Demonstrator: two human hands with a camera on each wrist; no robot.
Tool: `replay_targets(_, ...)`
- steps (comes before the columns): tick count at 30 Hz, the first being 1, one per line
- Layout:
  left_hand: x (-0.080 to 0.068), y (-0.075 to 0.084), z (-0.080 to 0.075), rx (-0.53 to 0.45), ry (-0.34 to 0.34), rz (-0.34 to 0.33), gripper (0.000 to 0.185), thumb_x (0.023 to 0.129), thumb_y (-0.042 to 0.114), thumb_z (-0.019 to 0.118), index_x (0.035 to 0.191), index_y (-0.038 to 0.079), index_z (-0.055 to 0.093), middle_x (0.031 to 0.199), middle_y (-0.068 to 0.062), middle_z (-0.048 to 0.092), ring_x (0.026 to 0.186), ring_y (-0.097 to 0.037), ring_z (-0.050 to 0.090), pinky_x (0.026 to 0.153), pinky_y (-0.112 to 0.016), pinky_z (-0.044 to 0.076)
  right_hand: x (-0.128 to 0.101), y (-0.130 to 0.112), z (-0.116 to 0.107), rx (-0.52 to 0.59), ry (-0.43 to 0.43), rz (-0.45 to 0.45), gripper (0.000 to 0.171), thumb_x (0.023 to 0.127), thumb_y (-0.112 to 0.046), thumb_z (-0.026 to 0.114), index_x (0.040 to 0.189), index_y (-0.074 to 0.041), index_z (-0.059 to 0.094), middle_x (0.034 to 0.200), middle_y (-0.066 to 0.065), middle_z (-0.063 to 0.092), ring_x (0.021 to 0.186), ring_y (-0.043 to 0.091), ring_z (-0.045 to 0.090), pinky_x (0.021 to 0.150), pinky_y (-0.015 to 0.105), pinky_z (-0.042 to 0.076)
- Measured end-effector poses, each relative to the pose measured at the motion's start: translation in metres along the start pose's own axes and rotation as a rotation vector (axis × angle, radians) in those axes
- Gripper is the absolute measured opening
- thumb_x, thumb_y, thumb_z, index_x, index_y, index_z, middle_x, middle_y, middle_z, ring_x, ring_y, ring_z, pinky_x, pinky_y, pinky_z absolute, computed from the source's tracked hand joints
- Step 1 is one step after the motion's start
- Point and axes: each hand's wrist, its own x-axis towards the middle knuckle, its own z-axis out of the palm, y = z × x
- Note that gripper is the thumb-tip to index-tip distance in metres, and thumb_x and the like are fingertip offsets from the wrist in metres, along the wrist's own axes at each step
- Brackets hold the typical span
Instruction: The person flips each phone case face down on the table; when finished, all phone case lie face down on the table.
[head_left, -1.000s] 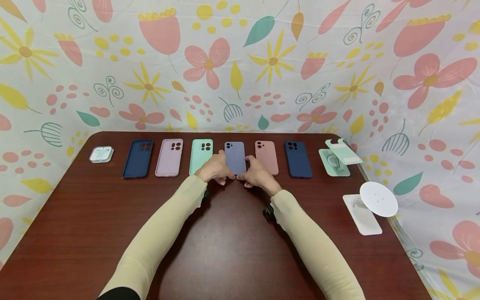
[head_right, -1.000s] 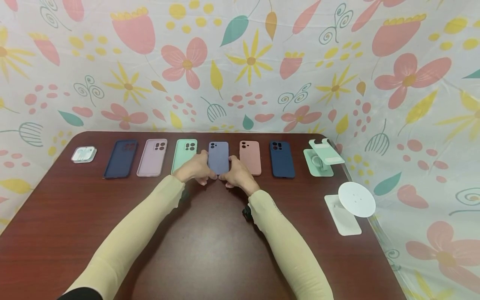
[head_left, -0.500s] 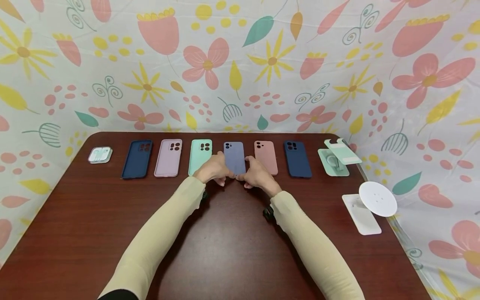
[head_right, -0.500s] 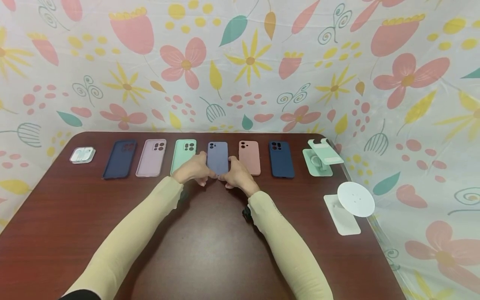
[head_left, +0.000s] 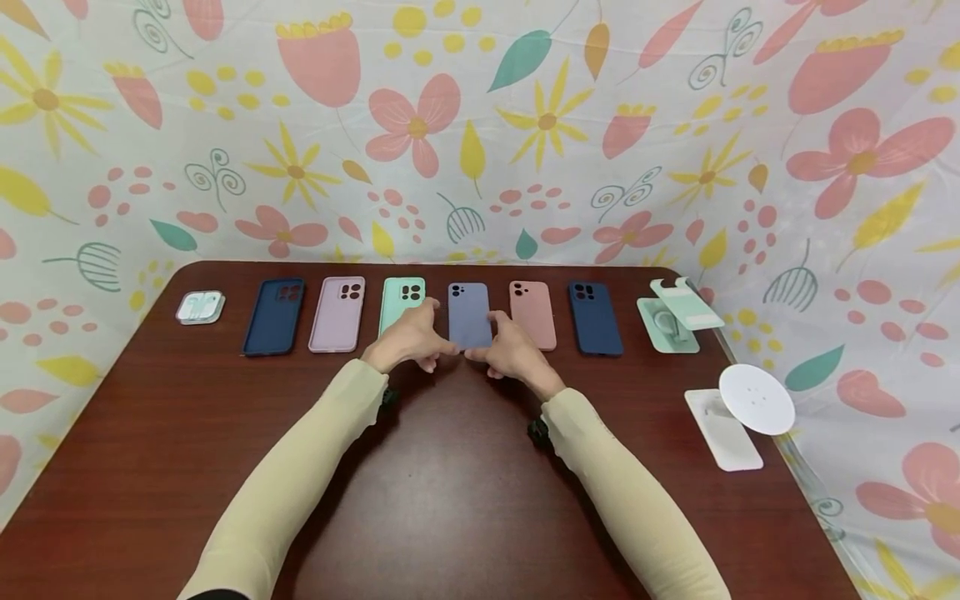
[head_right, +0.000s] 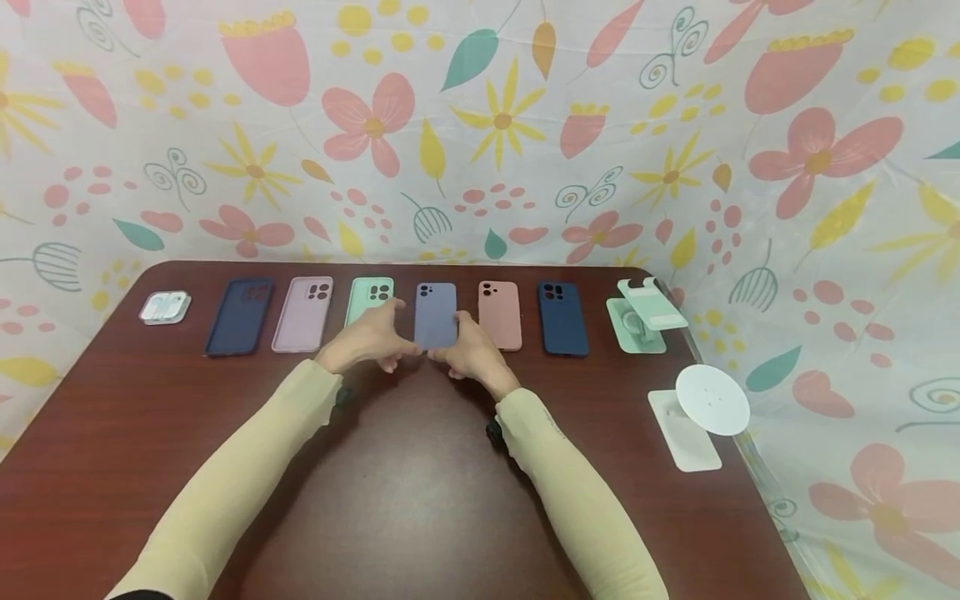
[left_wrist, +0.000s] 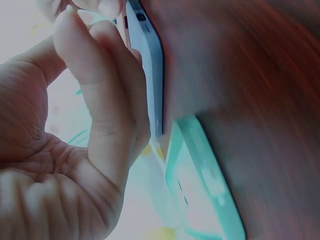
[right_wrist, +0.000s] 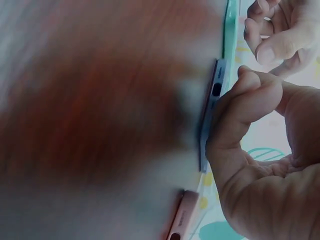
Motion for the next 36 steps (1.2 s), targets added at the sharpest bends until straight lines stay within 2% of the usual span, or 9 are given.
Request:
replay_targets(2, -0.005, -0.003, -0.005, 0.001, 0.007, -0.010, 0.102, 0.095, 0.019, 0.085, 0.171, 0.004, 0.020, 0.073, -0.009, 0.070, 0.050, -0.013, 0.067, 0.059, -0.030, 0.065, -0.002, -0.003, 0.003, -0.004, -0.001, -0.026, 0.093, 0.099, -0.032, 0.083, 0.171, -0.012, 0.029, 0.069, 0.005, 0.070, 0.056, 0.018, 0.067, 0.059, 0.031, 0.056)
replay_targets(3, -0.007, -0.005, -0.008, 0.000, 0.011, -0.016, 0.102, 0.094, 0.018, 0.086, 0.171, 0.004, 0.020, 0.074, -0.010, 0.071, 0.050, -0.013, 0.067, 0.060, -0.031, 0.065, -0.010, -0.013, 0.003, -0.004, 0.000, -0.027, 0.091, 0.099, -0.030, 0.083, 0.171, -0.012, 0.029, 0.070, 0.007, 0.071, 0.057, 0.020, 0.067, 0.059, 0.032, 0.057)
replay_targets(11, -0.023, -0.030, -0.030, 0.002, 0.056, -0.035, 0.106, 0.090, 0.018, 0.088, 0.172, 0.005, 0.021, 0.080, -0.014, 0.077, 0.052, -0.014, 0.070, 0.061, -0.033, 0.067, -0.011, -0.029, 0.016, -0.032, 0.015, -0.117, 0.091, 0.097, -0.036, 0.085, 0.169, -0.013, 0.035, 0.070, 0.007, 0.072, 0.056, 0.020, 0.069, 0.064, 0.031, 0.057)
replay_targets(18, -0.030, -0.052, -0.052, 0.014, 0.064, -0.037, 0.109, 0.089, 0.017, 0.088, 0.171, 0.001, 0.019, 0.076, -0.012, 0.073, 0.052, -0.013, 0.069, 0.060, -0.028, 0.064, -0.007, -0.042, 0.029, -0.011, -0.020, -0.139, 0.095, 0.095, -0.032, 0.087, 0.170, -0.012, 0.032, 0.073, 0.008, 0.073, 0.057, 0.019, 0.069, 0.059, 0.031, 0.058)
replay_targets(23, -0.030, -0.060, -0.067, 0.030, 0.051, -0.046, 0.110, 0.089, 0.014, 0.089, 0.171, -0.001, 0.017, 0.080, -0.012, 0.072, 0.053, -0.011, 0.069, 0.061, -0.026, 0.064, -0.001, -0.051, 0.037, -0.019, -0.031, -0.136, 0.095, 0.095, -0.032, 0.087, 0.170, -0.013, 0.032, 0.074, 0.008, 0.073, 0.058, 0.021, 0.069, 0.061, 0.031, 0.058)
replay_targets(29, -0.027, -0.063, -0.077, 0.089, 0.014, -0.074, 0.113, 0.088, 0.014, 0.091, 0.172, 0.000, 0.017, 0.096, -0.018, 0.073, 0.055, -0.010, 0.071, 0.064, -0.025, 0.065, 0.005, -0.061, 0.048, -0.044, -0.046, -0.128, 0.096, 0.095, -0.032, 0.088, 0.170, -0.010, 0.031, 0.070, 0.007, 0.074, 0.058, 0.020, 0.071, 0.061, 0.031, 0.059)
replay_targets(36, -0.022, -0.061, -0.075, 0.065, -0.002, -0.082, 0.115, 0.086, 0.009, 0.091, 0.173, 0.001, 0.016, 0.137, -0.030, 0.066, 0.057, -0.012, 0.072, 0.066, -0.027, 0.066, 0.013, -0.071, 0.063, -0.048, -0.056, -0.098, 0.098, 0.096, -0.028, 0.087, 0.170, -0.007, 0.026, 0.072, 0.010, 0.075, 0.054, 0.017, 0.069, 0.056, 0.029, 0.059)
